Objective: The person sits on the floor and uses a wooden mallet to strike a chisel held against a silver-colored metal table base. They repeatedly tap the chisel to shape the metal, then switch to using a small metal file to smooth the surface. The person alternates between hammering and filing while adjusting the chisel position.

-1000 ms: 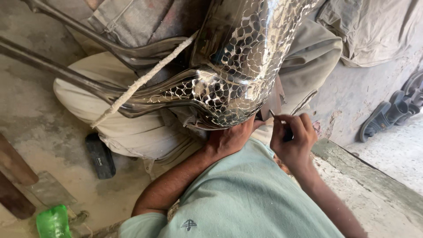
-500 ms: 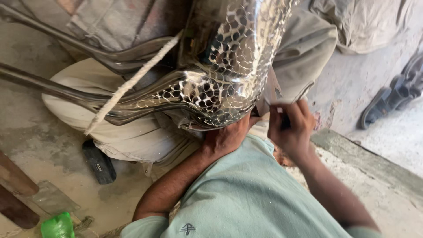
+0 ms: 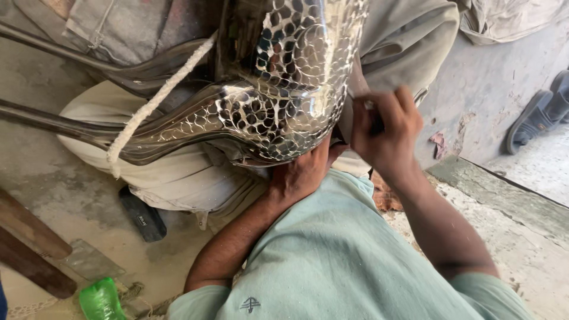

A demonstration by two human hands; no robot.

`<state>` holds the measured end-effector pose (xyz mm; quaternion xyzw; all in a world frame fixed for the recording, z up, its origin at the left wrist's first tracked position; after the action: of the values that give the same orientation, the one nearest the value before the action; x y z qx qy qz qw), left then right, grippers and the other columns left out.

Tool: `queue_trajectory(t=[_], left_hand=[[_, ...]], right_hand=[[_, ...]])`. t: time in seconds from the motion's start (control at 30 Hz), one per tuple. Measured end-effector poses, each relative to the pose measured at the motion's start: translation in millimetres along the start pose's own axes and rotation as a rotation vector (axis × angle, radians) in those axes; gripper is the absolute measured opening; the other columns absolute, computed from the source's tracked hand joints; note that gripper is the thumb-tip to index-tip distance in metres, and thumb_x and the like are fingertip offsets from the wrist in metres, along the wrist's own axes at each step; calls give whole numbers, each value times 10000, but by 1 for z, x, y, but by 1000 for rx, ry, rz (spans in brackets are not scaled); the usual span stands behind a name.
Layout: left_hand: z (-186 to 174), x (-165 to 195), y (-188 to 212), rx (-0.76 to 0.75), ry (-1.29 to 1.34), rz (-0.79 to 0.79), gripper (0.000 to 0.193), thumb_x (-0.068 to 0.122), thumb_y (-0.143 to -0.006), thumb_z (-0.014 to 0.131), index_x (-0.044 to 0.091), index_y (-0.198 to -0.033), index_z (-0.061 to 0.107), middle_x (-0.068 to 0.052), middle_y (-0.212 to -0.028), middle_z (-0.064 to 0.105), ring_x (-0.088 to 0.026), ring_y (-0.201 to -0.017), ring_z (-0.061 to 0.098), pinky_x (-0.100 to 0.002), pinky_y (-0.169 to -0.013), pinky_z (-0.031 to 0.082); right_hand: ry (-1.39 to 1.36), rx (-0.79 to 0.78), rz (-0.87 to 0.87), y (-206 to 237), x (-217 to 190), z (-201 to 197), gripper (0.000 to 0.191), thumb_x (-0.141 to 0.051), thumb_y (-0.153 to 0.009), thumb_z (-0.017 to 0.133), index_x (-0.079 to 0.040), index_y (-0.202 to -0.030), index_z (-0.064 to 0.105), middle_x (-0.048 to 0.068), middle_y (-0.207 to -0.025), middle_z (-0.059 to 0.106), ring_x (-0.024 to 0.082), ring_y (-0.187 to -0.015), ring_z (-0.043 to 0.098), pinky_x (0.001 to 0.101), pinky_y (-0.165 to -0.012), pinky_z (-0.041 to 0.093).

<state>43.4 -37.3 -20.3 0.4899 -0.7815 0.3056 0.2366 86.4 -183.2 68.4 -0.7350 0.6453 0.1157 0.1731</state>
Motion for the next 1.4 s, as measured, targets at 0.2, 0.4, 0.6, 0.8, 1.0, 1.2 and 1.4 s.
queue_trajectory(t=[0.2, 0.4, 0.6, 0.8, 1.0, 1.2, 1.4], left_hand=[[-1, 1, 9, -40, 49, 157, 606, 387, -1101, 718, -37, -1499, 545, -113, -1073, 669, -120, -702, 643, -258, -515, 571], [-79, 28, 15, 222, 266, 184, 493, 135, -1134, 728, 58, -1546, 468, -96, -1239, 617, -130, -926, 684, -221, -684, 629], [-132, 39, -28, 176, 533, -248, 387, 152, -1079, 691, 54, -1432, 567, -108, -1313, 655, -183, -1097, 695, -269, -847, 620], [-143, 45, -39, 167, 598, -262, 234, 117, -1057, 701, 70, -1284, 671, -83, -1264, 676, -202, -1148, 715, -303, -939, 621], [-144, 47, -38, 187, 589, -254, 206, 92, -1028, 715, 81, -1234, 706, -75, -1231, 691, -203, -1125, 721, -312, -957, 619], [-146, 51, -40, 192, 585, -227, 197, 80, -1026, 715, 87, -1222, 717, -72, -1239, 694, -197, -1124, 718, -307, -966, 619], [-143, 52, -35, 189, 574, -229, 235, 99, -1037, 715, 91, -1271, 696, -71, -1281, 688, -200, -1161, 717, -305, -989, 625]], right_hand=[[-364, 55, 279, 10, -6, -20, 264, -99, -917, 826, 9, -1116, 690, 64, -900, 539, 67, -621, 472, 245, -537, 372], [-883, -105, 334, 40, -17, -33, 216, -90, -1065, 697, 49, -1226, 664, 45, -977, 584, 40, -754, 532, 192, -649, 432], [-1064, -252, 80, 21, -33, -19, 205, -38, -1039, 647, 12, -1236, 631, 85, -1103, 657, 125, -927, 678, 259, -841, 549], [-913, -189, -53, 9, -45, -22, 234, 15, -966, 711, 3, -1196, 667, 94, -1047, 699, 157, -918, 670, 259, -819, 516], [-893, -103, -128, 4, -49, -22, 263, 20, -945, 729, -22, -1197, 664, 118, -1117, 693, 198, -993, 685, 279, -860, 529], [-924, -57, -136, 6, -50, -22, 254, 28, -956, 720, -30, -1197, 666, 118, -1142, 681, 197, -1015, 692, 282, -860, 549], [-942, -42, -147, 10, -45, -19, 237, 31, -965, 707, -16, -1193, 661, 124, -1157, 679, 183, -1021, 691, 274, -855, 559]])
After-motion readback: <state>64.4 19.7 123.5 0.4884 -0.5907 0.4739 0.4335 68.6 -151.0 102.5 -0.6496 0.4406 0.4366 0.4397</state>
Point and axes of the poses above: each hand's wrist, its own y-axis away from the middle knuckle, its own z-axis out of the palm, x = y × z, the point moved 2 cm from there along -y, towards the middle knuckle
